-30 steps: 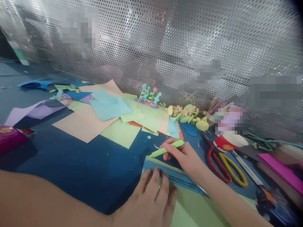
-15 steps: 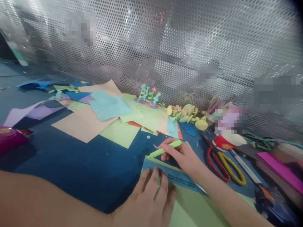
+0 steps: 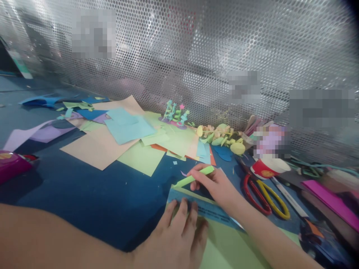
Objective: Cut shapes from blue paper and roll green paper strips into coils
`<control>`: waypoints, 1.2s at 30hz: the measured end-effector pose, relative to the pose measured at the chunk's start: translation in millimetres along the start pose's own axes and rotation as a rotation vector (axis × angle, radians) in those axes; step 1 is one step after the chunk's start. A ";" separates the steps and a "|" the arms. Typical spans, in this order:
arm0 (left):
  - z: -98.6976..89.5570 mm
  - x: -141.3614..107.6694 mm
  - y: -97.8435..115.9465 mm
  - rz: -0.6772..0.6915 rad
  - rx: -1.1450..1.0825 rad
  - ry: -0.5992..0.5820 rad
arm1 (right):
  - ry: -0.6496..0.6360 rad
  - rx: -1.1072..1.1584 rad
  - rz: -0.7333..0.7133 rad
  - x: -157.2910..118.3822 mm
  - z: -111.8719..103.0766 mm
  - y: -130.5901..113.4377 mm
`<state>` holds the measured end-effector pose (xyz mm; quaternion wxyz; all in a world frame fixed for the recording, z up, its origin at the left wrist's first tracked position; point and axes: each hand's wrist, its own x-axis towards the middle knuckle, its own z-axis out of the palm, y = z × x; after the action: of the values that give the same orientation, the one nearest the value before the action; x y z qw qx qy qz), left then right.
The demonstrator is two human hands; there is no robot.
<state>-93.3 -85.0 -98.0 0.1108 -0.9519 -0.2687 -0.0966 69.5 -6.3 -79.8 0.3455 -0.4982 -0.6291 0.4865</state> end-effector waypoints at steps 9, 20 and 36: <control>0.3 -2.4 1.2 -0.010 -0.009 0.015 | -0.005 -0.034 -0.007 -0.1 0.7 -0.3; -4.1 2.8 0.9 0.004 0.023 -0.030 | -0.011 -0.074 0.029 -4.4 -4.1 -10.1; -2.4 3.9 0.3 0.041 0.104 -0.007 | -0.045 -0.206 0.069 -19.6 -37.0 -9.0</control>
<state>-90.2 -84.0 -94.7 0.1612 -0.9505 -0.2542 -0.0769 106.1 -15.5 -59.6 0.2615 -0.5414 -0.6657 0.4420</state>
